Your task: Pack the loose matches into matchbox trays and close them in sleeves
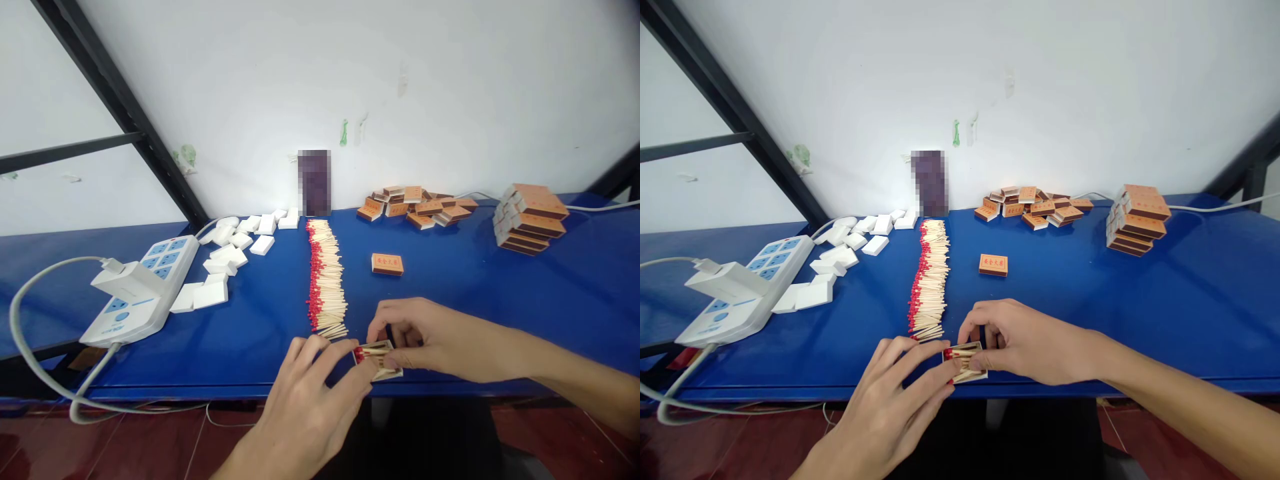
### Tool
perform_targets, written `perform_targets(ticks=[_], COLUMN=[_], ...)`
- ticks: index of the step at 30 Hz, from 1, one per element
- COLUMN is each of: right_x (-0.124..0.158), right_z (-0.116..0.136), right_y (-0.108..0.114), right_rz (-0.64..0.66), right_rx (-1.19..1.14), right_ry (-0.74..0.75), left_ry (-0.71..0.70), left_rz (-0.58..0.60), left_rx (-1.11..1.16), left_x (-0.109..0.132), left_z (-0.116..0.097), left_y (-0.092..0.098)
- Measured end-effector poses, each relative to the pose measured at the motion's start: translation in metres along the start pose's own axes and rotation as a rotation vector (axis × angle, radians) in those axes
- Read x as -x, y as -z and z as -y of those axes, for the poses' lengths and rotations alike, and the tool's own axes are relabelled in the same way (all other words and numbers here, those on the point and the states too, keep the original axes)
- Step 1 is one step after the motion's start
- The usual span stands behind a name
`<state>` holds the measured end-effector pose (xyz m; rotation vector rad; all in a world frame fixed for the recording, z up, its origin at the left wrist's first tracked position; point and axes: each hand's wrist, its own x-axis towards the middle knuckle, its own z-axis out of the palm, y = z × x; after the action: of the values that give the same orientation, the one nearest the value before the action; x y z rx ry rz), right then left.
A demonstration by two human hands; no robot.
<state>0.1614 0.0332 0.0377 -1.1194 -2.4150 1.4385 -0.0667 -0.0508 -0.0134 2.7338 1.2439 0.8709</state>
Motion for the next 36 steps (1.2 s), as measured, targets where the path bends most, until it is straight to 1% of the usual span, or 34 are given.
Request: perform_targets(ticks=[4,9,11,17,20,23,26,30,36], right_x=[-0.002,0.002,0.002,0.000,-0.001,0.000,0.001,0.003,0.001], right_z=[-0.001,-0.004,-0.005,-0.007,-0.008,-0.009,-0.011,-0.009,-0.009], right_y=[-0.001,-0.001,0.000,-0.003,-0.007,-0.010,-0.012,-0.013,-0.013], right_rz=[0.073,0.091,0.094,0.078,0.047,0.012,-0.006,-0.015,-0.024], right_rx=[-0.150,-0.296,-0.319,-0.267,-0.260,-0.243,-0.231,-0.201,-0.203], right_ry=[-0.085,-0.067,-0.068,-0.078,-0.061,-0.057,-0.064,-0.050,-0.040], left_ry=[-0.073,-0.068,-0.054,-0.009,0.010,-0.001,-0.028,-0.039,0.025], left_rz=[0.014,-0.021,-0.021,0.009,-0.001,-0.031,-0.035,0.015,0.045], left_rx=[-0.072,-0.081,-0.071,-0.053,-0.044,-0.076,-0.096,-0.062,0.009], left_x=[0.002,0.003,0.003,0.003,0.005,0.006,0.007,0.006,0.006], left_z=[0.001,0.001,0.000,-0.001,-0.001,0.001,0.002,0.001,-0.001], left_y=[0.004,-0.001,-0.003,-0.006,-0.007,-0.009,-0.008,-0.002,0.000])
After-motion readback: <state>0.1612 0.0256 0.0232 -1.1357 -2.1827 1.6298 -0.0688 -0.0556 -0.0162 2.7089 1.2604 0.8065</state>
